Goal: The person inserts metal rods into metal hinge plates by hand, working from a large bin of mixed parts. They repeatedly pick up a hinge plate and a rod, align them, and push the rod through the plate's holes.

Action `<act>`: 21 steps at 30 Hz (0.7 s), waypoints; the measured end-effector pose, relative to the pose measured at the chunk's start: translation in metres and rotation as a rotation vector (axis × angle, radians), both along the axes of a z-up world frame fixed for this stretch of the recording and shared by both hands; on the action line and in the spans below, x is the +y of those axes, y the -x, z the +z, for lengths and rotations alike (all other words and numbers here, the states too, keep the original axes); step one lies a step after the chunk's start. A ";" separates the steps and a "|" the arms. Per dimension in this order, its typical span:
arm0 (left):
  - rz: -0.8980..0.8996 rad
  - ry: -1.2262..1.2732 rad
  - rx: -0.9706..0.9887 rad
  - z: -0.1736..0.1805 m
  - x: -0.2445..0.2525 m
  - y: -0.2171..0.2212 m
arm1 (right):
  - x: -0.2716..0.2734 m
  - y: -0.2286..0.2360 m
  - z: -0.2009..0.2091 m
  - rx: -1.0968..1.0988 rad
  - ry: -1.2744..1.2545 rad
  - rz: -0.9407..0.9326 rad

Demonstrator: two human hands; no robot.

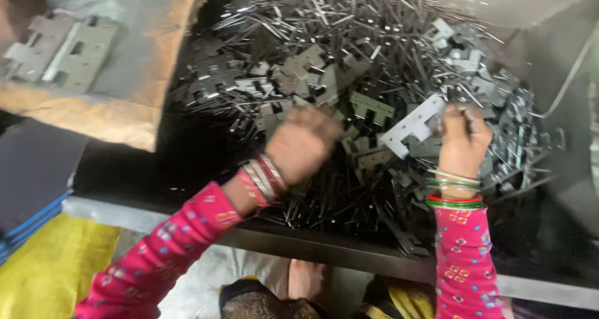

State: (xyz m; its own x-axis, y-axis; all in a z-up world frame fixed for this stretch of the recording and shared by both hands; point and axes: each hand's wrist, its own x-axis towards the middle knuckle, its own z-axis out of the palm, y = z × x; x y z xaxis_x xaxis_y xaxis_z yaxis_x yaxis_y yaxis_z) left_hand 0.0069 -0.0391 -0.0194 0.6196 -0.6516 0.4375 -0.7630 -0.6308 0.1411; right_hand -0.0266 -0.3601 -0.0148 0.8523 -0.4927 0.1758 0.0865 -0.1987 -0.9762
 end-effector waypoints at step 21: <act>-0.103 0.039 0.060 -0.020 -0.024 -0.006 | -0.006 -0.060 -0.032 0.037 0.162 0.010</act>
